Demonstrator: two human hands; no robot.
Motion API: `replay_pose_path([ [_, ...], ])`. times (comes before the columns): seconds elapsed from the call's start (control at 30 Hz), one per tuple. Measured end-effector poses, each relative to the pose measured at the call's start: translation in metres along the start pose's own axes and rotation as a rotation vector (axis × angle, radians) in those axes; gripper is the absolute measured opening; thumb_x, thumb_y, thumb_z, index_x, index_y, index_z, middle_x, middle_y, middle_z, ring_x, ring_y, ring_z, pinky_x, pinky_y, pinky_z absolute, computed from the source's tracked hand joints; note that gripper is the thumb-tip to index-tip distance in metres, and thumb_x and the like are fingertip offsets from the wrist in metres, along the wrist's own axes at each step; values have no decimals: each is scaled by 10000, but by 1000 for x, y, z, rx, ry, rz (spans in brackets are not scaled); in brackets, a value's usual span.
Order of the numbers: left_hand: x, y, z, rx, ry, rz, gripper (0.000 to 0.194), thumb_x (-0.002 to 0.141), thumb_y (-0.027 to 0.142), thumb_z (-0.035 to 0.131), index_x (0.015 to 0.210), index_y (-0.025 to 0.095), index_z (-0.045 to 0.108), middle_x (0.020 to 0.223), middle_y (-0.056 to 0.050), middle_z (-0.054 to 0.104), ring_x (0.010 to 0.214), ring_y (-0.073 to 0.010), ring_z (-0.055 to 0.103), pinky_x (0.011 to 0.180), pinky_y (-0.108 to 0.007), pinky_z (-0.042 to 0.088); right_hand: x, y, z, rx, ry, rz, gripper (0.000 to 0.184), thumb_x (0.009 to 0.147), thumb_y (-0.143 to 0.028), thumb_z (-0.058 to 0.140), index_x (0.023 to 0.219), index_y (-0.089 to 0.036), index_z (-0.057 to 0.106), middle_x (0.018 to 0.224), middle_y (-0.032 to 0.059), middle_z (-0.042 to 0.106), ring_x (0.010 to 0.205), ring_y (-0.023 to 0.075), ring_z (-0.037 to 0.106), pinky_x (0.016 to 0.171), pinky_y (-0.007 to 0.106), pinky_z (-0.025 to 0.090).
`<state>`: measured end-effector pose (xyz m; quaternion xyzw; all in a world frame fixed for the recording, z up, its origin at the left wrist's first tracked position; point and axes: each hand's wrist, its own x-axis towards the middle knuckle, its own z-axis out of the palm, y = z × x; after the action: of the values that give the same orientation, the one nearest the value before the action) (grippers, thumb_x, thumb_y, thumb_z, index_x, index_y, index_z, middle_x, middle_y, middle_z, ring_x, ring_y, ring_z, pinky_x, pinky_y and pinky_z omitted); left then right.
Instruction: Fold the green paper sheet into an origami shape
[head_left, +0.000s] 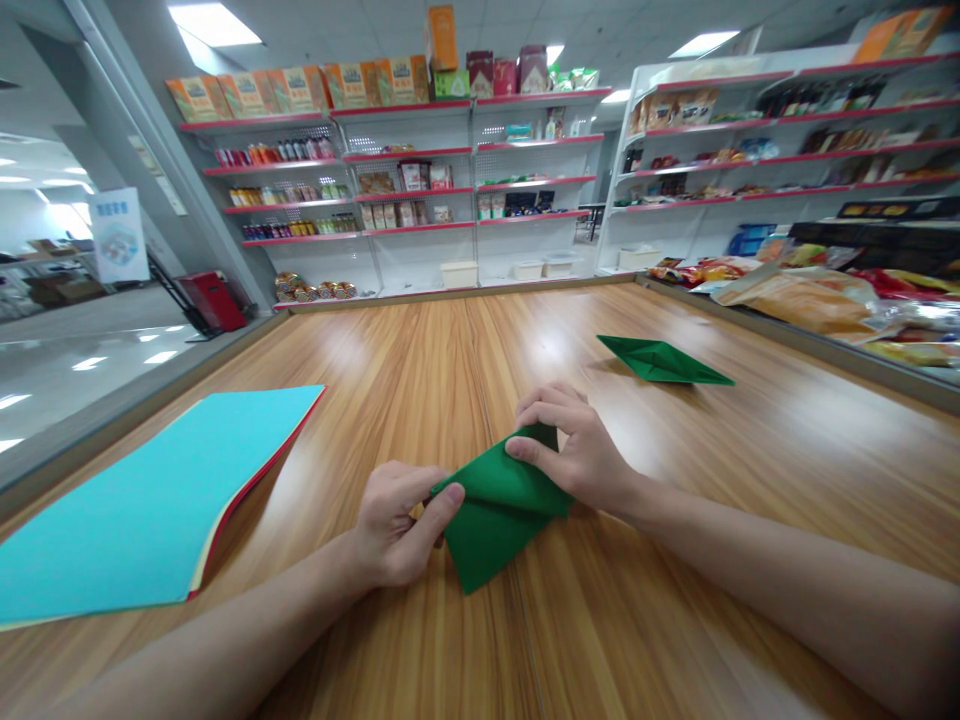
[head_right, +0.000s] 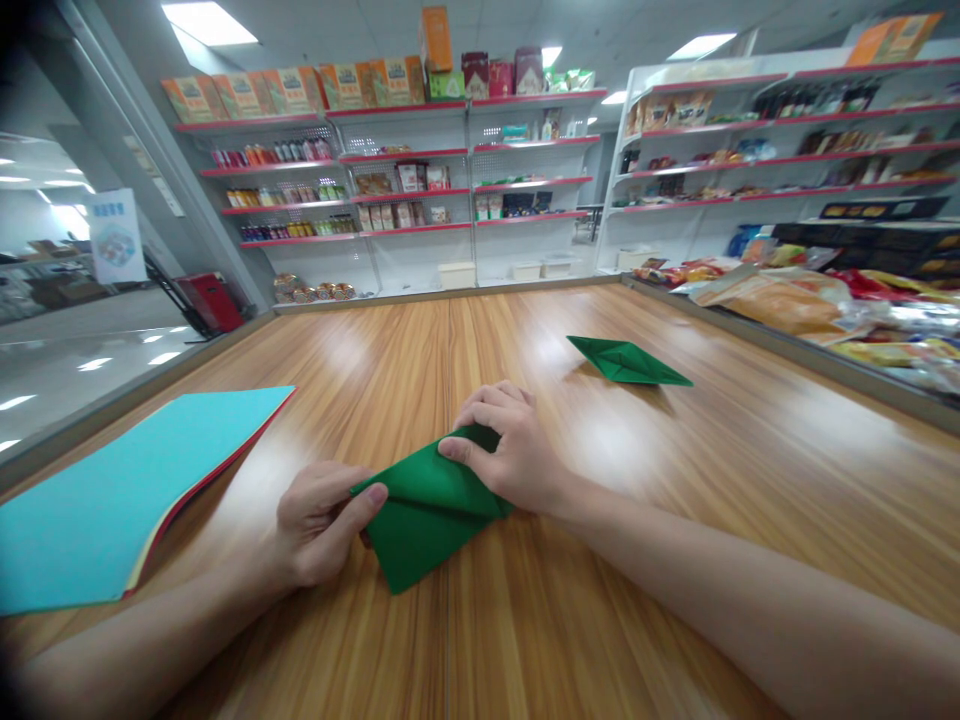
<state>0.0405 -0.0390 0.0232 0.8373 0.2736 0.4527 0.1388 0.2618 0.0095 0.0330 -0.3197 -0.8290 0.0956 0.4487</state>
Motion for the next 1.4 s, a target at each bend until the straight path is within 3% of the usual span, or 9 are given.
replay_pose_path([
  [0.27,1,-2,3,74,43,54,325,874,140,465,568,198,373,464,64,302,377,-75,304,413,-257,202,1,-2,-1,13,26,-56,164,848,-230,617,688,-200,596,733,1,632,757,171,514,798,379,384],
  [0.57,-2,-6,3,106,28,109,273,870,115,470,612,191,424,483,56,344,396,-82,333,427,-263,225,0,-1,0,74,17,-89,170,863,-178,573,696,-195,601,733,19,623,743,172,513,737,366,411],
  [0.7,-1,-9,5,75,34,174,307,871,66,444,603,198,371,494,53,349,407,-81,331,438,-267,226,1,0,-1,114,25,-127,176,862,-173,573,689,-184,603,722,31,621,729,172,510,710,359,418],
  [0.97,2,-2,12,99,207,264,373,814,-39,438,596,203,257,531,64,220,407,-76,222,440,-288,150,-1,-2,-1,160,83,-160,159,852,-171,589,695,-178,610,719,40,614,727,179,519,710,373,419],
  [1.13,5,3,11,130,251,255,378,781,-51,444,586,199,238,528,65,193,400,-72,196,440,-289,136,-1,-5,-6,179,93,-170,160,851,-169,588,694,-177,615,710,41,609,723,179,514,712,376,420],
  [1.4,3,8,9,259,203,204,139,801,81,508,712,185,482,500,62,349,393,-79,323,397,-251,225,0,-4,-6,182,74,-134,171,858,-166,571,691,-168,606,714,48,602,720,177,507,679,359,422],
])
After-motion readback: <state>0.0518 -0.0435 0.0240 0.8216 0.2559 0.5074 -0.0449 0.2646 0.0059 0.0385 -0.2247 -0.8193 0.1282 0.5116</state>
